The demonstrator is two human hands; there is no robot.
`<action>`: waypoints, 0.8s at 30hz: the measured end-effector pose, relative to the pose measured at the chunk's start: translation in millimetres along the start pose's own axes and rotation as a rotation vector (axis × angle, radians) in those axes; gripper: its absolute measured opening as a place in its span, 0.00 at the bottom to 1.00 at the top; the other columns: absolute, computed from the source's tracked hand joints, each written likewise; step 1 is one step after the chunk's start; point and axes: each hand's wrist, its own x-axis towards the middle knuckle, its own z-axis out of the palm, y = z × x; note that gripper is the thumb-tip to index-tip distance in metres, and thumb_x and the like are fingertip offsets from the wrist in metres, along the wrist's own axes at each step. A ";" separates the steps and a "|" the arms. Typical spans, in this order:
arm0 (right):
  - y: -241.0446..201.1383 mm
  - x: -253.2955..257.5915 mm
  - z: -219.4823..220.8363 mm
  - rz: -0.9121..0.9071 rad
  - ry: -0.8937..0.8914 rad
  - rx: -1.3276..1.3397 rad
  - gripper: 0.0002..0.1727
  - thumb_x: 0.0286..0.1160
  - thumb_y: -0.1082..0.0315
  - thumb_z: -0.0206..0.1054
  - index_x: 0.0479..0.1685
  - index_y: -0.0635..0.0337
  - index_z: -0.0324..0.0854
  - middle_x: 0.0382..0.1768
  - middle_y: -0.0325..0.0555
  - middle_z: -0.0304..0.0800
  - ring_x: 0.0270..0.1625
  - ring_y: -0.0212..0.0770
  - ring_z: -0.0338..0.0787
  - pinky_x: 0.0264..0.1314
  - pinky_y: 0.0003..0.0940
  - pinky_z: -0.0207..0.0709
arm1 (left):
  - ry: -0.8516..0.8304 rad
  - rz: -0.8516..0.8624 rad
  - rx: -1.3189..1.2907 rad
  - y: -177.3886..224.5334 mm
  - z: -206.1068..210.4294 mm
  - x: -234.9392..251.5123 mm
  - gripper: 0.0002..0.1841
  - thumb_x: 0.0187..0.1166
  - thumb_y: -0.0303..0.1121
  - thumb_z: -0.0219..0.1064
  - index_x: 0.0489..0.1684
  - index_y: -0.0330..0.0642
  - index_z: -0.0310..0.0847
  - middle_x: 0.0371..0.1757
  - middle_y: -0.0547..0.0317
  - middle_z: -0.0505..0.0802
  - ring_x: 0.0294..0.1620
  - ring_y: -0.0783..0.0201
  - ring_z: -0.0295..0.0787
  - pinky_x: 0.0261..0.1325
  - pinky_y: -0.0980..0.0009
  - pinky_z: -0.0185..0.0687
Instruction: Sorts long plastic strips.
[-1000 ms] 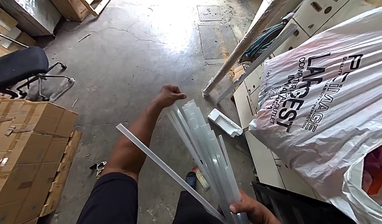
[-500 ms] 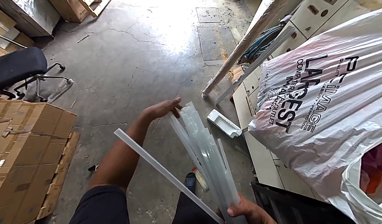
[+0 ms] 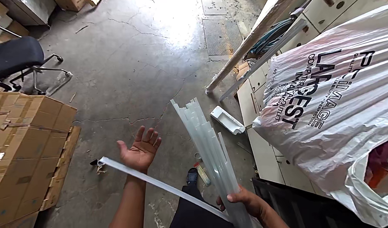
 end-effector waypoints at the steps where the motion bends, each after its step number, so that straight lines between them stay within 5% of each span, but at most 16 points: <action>1: 0.0 -0.8 0.0 0.007 -0.001 -0.006 0.31 0.62 0.54 0.81 0.64 0.61 0.79 0.49 0.57 0.96 0.51 0.53 0.96 0.60 0.49 0.88 | 0.156 -0.021 -0.002 -10.6 -12.8 -3.2 0.57 0.70 0.77 0.07 0.67 0.54 0.80 0.53 0.50 0.96 0.52 0.50 0.95 0.53 0.48 0.90; 4: -1.7 -0.3 3.0 -0.006 0.044 -0.009 0.32 0.61 0.54 0.81 0.63 0.61 0.79 0.49 0.56 0.96 0.50 0.51 0.96 0.60 0.48 0.88 | 0.252 -0.059 0.058 -38.0 -24.8 -21.5 0.58 0.62 0.84 0.08 0.86 0.57 0.56 0.66 0.46 0.89 0.58 0.46 0.91 0.53 0.46 0.87; 6: -1.0 -2.5 5.1 -0.003 0.057 -0.018 0.32 0.61 0.55 0.81 0.64 0.61 0.78 0.50 0.56 0.96 0.52 0.51 0.96 0.62 0.48 0.87 | 0.167 -0.109 0.258 -56.2 -7.9 -40.4 0.57 0.67 0.84 0.18 0.92 0.54 0.50 0.72 0.44 0.86 0.65 0.45 0.89 0.58 0.46 0.87; 8: -1.3 -0.6 7.6 0.009 0.048 -0.029 0.32 0.62 0.55 0.81 0.64 0.61 0.78 0.52 0.56 0.96 0.54 0.51 0.96 0.63 0.48 0.87 | 0.074 -0.123 0.567 -72.4 12.5 -40.9 0.48 0.82 0.73 0.22 0.94 0.46 0.46 0.77 0.47 0.83 0.69 0.50 0.87 0.62 0.51 0.87; 10: 0.4 1.8 11.4 0.017 0.057 -0.043 0.32 0.61 0.55 0.81 0.64 0.61 0.78 0.52 0.56 0.96 0.54 0.51 0.96 0.63 0.48 0.87 | -0.019 -0.048 0.536 -84.6 26.0 -33.8 0.55 0.75 0.76 0.15 0.94 0.40 0.44 0.80 0.46 0.79 0.70 0.52 0.85 0.63 0.53 0.85; 12: 0.9 2.2 11.6 0.003 0.089 -0.042 0.33 0.63 0.54 0.80 0.65 0.63 0.78 0.51 0.57 0.96 0.54 0.53 0.96 0.63 0.49 0.87 | 0.042 0.061 0.211 -90.1 43.1 -31.5 0.63 0.64 0.84 0.11 0.88 0.43 0.55 0.69 0.44 0.87 0.60 0.48 0.90 0.55 0.50 0.88; 14: 1.9 0.0 12.0 -0.007 0.136 -0.031 0.33 0.62 0.53 0.80 0.65 0.63 0.77 0.50 0.57 0.96 0.53 0.53 0.96 0.62 0.49 0.88 | 0.137 0.170 0.121 -83.8 53.8 -36.0 0.60 0.67 0.82 0.11 0.80 0.44 0.64 0.56 0.46 0.93 0.50 0.48 0.94 0.48 0.50 0.90; 16: 0.6 -2.6 13.0 -0.012 0.174 -0.034 0.31 0.62 0.54 0.80 0.64 0.61 0.78 0.49 0.54 0.96 0.52 0.50 0.96 0.61 0.47 0.88 | 0.120 0.346 0.409 -79.8 52.6 -36.8 0.39 0.90 0.58 0.19 0.69 0.38 0.69 0.43 0.58 0.96 0.37 0.62 0.94 0.38 0.65 0.92; 18: -0.2 -4.8 15.1 -0.015 0.196 -0.047 0.29 0.59 0.55 0.82 0.61 0.56 0.81 0.47 0.47 0.97 0.50 0.43 0.96 0.59 0.42 0.89 | 0.148 0.501 0.766 -79.0 55.8 -32.4 0.19 0.92 0.33 0.46 0.40 0.34 0.84 0.25 0.68 0.89 0.21 0.75 0.84 0.26 0.77 0.83; 21: -5.0 -6.6 14.5 -0.018 0.164 -0.088 0.30 0.55 0.52 0.84 0.59 0.53 0.82 0.46 0.43 0.96 0.49 0.40 0.96 0.58 0.42 0.90 | 0.177 0.341 1.023 -90.8 61.8 -28.7 0.23 0.93 0.37 0.51 0.27 0.36 0.85 0.17 0.66 0.85 0.10 0.76 0.72 0.14 0.77 0.72; 24: -5.0 -5.1 11.2 -0.019 0.073 -0.059 0.33 0.59 0.52 0.82 0.64 0.59 0.80 0.50 0.54 0.96 0.53 0.51 0.95 0.62 0.51 0.88 | 0.028 0.142 1.099 -122.5 64.0 -40.0 0.26 0.94 0.39 0.48 0.27 0.35 0.84 0.18 0.63 0.86 0.14 0.72 0.77 0.20 0.72 0.77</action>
